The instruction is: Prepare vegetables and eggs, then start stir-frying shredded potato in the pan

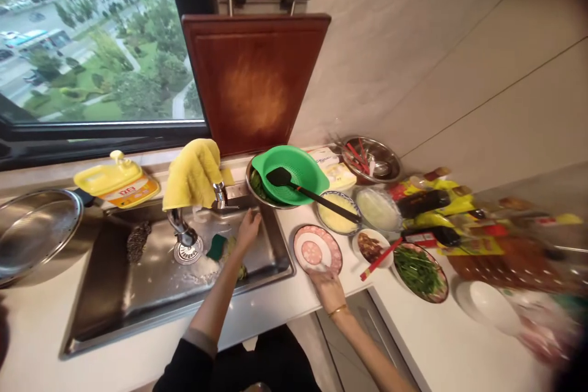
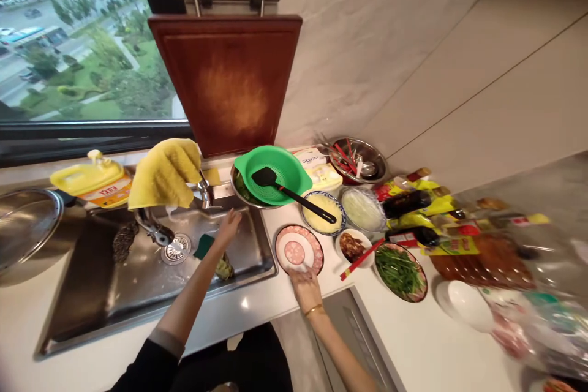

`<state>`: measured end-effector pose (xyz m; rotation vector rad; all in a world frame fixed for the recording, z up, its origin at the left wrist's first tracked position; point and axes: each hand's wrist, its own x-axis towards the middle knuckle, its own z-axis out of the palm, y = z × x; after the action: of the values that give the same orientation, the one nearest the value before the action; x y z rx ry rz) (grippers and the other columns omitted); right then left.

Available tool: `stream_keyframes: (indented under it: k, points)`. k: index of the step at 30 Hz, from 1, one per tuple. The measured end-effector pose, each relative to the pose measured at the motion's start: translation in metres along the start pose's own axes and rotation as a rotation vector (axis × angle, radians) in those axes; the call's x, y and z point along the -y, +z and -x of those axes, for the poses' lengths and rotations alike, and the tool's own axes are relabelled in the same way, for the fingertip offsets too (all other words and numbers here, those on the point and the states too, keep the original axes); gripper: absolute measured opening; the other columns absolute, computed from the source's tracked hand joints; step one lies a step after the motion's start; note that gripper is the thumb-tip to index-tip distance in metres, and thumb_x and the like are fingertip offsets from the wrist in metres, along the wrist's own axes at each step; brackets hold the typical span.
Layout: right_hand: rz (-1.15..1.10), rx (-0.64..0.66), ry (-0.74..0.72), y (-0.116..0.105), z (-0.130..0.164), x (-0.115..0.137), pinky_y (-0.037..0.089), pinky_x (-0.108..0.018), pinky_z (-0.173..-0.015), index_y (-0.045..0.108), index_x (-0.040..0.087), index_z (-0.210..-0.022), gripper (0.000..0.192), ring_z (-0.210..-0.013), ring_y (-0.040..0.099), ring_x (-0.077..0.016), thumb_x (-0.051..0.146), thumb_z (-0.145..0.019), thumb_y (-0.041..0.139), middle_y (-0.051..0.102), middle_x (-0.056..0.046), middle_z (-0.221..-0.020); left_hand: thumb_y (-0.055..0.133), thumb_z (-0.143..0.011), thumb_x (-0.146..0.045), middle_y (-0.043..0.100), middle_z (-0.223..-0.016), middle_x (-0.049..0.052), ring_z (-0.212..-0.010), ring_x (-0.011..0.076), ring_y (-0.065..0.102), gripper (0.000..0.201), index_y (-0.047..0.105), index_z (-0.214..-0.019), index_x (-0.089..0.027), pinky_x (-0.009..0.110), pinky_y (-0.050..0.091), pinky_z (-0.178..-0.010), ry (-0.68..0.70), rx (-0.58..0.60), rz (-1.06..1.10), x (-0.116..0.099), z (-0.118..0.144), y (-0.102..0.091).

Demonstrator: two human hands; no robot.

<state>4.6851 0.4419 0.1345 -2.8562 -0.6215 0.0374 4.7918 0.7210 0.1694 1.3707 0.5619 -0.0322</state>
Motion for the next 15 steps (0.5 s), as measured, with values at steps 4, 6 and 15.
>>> stream_keyframes:
  k: [4,6,15]
  points:
    - [-0.244,-0.053,0.039,-0.013,-0.017,0.013,0.033,-0.051,-0.101,0.069,0.017,-0.1,0.025,-0.102,0.061,-0.028,0.021,-0.081,0.052,0.069,-0.013,-0.102,0.054,-0.082,-0.029,0.05,-0.133,0.014,-0.122,0.0236,0.048,0.04,0.055,-0.12,-0.016,0.038,0.032,-0.105,-0.146,-0.008,0.295,-0.007,0.005,-0.01]
    - [-0.539,-0.093,0.01,-0.017,-0.035,0.032,0.033,-0.049,-0.103,0.063,0.016,-0.113,0.034,-0.115,0.053,-0.027,0.025,-0.083,0.049,0.062,-0.014,-0.119,0.045,-0.087,-0.031,0.056,-0.126,0.016,-0.115,0.0228,0.055,0.037,0.056,-0.117,-0.014,0.038,0.04,-0.099,-0.213,-0.019,0.546,-0.008,0.01,-0.033]
    - [-1.579,0.418,0.066,0.026,-0.182,0.262,0.048,-0.039,-0.089,0.059,0.016,-0.113,0.033,-0.103,0.06,-0.0218,0.027,-0.082,0.056,0.066,-0.006,-0.108,0.024,-0.09,-0.02,0.07,-0.088,0.011,-0.083,0.0162,0.067,0.042,0.057,-0.113,-0.009,0.028,0.053,-0.073,-0.096,-0.424,1.129,-0.004,0.039,-0.154]
